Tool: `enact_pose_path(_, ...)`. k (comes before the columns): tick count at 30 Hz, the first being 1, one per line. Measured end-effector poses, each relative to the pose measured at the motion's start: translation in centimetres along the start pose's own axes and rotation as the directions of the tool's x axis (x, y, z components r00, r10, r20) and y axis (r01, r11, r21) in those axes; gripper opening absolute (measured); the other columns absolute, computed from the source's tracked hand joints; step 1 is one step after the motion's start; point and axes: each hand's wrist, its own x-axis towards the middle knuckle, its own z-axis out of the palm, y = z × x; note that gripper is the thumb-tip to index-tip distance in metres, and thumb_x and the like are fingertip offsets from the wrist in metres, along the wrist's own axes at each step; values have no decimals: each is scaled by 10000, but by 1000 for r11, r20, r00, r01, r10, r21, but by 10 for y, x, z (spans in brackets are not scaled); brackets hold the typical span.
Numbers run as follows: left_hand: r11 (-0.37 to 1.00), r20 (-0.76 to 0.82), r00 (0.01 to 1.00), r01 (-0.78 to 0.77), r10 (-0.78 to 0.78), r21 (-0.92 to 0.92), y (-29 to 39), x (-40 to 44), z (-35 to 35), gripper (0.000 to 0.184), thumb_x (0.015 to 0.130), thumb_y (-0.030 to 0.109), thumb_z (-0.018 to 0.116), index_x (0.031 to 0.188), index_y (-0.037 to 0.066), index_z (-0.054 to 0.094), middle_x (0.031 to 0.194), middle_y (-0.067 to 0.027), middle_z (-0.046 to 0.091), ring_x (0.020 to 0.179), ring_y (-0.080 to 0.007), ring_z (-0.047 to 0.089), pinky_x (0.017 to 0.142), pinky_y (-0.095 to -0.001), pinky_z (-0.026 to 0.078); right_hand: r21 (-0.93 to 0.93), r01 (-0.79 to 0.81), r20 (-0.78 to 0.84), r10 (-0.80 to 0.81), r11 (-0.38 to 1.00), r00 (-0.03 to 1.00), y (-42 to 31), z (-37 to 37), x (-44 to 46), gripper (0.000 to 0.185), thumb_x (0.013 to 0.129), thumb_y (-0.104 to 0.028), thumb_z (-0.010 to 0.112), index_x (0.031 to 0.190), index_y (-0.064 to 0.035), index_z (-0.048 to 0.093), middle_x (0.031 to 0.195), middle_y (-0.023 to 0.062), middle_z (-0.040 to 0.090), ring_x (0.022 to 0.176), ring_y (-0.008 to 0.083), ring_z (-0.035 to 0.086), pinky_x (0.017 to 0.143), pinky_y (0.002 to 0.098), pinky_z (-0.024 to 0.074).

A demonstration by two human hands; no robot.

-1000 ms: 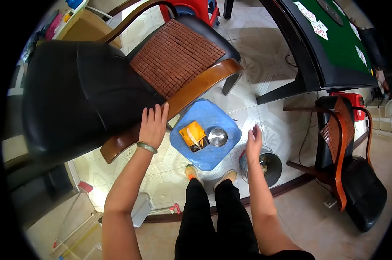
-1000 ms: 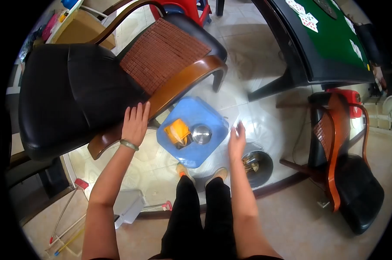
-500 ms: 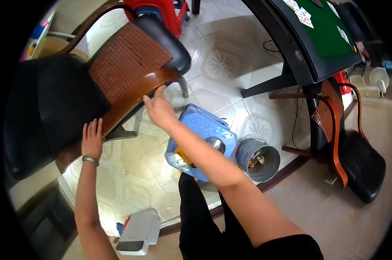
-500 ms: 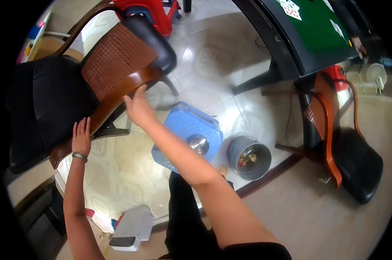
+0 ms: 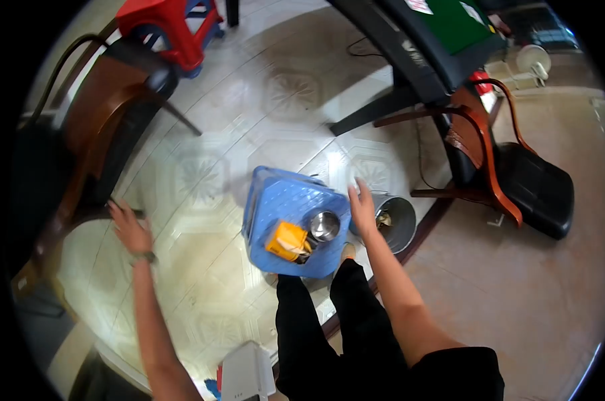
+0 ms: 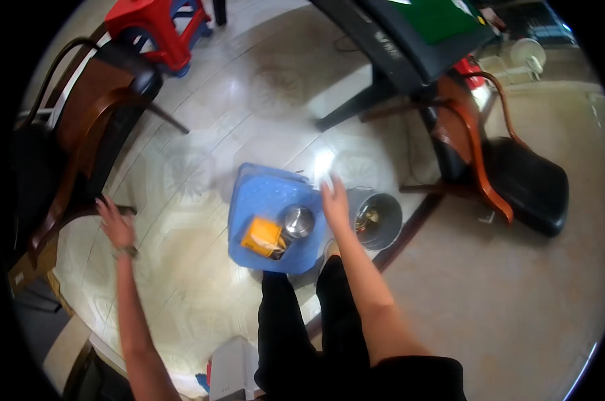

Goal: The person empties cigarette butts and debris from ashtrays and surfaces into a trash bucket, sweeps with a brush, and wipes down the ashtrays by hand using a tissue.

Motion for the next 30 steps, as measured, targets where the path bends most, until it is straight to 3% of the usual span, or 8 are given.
enact_pose_path(2,935,250,963,-2,97,-355,27,-94,66,921,785,230,704,1497,138,126,1549,-189,-4,1418,-367,114,1069,-567,241,83,-312,241,285,946,928,104,-4,-53,780,932,-555,391,1434,25,252,1471,207,304,1329,316,356,1081,355,296)
enact_pose_path(4,754,460,872,186,169,-630,68,-187,101,882,831,247,666,1503,168,100,1530,-239,-65,1420,-389,50,1121,-496,182,264,-734,511,554,626,657,81,-7,-100,676,949,-507,420,1495,-216,148,1482,164,292,1342,346,316,985,538,378)
enact_pose_path(9,506,686,692,520,224,-689,143,-231,41,617,967,294,458,1486,119,175,1537,-208,82,1428,-340,79,1140,-394,143,268,-610,599,367,745,711,82,49,-108,676,959,-456,433,1491,-321,38,1441,146,343,1302,348,367,871,543,470)
enact_pose_path(10,447,656,727,528,201,-722,136,-236,59,603,973,277,447,1483,103,178,1537,-189,123,1430,-324,83,1143,-385,135,267,-537,559,326,800,762,65,64,-109,725,945,-485,423,1500,-209,48,1344,208,470,1116,316,553,763,380,526)
enact_pose_path(18,639,660,749,479,59,-601,-32,-164,121,597,935,117,445,1483,134,209,1516,-202,208,1419,-293,174,1116,-331,191,362,-417,741,13,834,671,-38,116,-108,726,953,-397,481,1479,-51,120,1498,215,238,1372,307,283,1107,345,242)
enact_pose_path(24,802,674,617,595,-406,-61,-53,-209,118,702,832,362,613,1322,-98,411,1365,-295,412,1304,-393,370,1072,-417,316,35,-160,421,131,986,898,123,-24,-74,651,915,-387,560,1451,-131,294,1169,230,598,1068,304,598,919,373,456)
enact_pose_path(29,936,591,805,164,56,-312,127,-273,-14,662,796,167,678,1370,29,380,1426,-250,303,1336,-382,297,1079,-441,303,-36,-245,-327,220,969,919,144,-297,17,304,879,-237,579,1073,-6,621,1125,211,612,1039,352,594,889,395,466)
enact_pose_path(30,909,578,805,133,133,-395,175,-279,-44,636,801,127,666,1366,37,390,1454,-235,258,1339,-372,299,1084,-431,298,1,45,-433,-40,999,900,170,-339,48,284,866,-191,603,1086,-12,616,1127,212,607,1052,361,585,909,391,458)
